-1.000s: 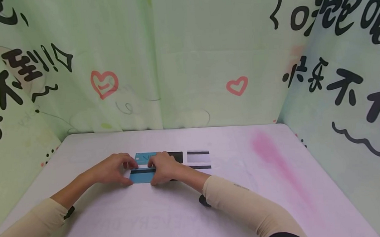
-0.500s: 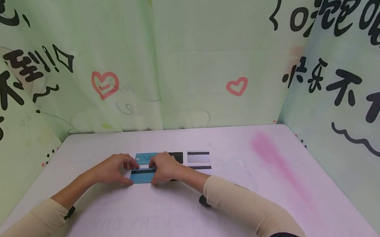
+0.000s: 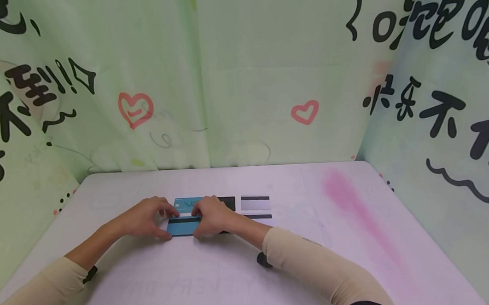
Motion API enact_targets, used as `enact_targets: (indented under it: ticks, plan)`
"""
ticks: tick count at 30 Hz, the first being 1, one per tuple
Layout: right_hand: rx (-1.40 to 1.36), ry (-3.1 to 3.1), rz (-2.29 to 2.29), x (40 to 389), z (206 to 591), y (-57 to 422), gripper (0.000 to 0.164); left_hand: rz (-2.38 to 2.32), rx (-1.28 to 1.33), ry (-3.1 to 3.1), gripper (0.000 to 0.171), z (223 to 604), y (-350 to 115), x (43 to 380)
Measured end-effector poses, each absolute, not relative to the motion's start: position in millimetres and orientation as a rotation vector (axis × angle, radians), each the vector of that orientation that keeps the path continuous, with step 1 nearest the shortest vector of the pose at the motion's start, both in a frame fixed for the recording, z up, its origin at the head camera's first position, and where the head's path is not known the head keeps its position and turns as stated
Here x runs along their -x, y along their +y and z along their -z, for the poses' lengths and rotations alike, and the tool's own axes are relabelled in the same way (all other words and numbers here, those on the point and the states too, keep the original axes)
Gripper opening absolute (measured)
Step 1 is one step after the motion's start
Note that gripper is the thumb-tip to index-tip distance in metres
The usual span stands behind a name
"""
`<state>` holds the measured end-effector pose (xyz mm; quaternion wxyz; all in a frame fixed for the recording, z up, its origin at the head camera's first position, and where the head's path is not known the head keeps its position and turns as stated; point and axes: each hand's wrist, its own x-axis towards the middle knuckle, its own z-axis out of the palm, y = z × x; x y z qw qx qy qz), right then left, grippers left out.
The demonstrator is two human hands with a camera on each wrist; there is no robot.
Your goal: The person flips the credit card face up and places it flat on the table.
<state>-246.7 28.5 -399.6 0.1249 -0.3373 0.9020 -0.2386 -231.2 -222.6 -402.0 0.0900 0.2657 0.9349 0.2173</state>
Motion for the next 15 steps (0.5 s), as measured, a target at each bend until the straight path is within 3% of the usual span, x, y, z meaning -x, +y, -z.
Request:
enact_targets:
  ticks: [15]
  plan:
    - [0.981, 2.616, 0.729, 244.1, 397.8, 31.8, 0.052, -0.679, -0.783, 2.791, 0.048, 395.7, -222.9, 229.4]
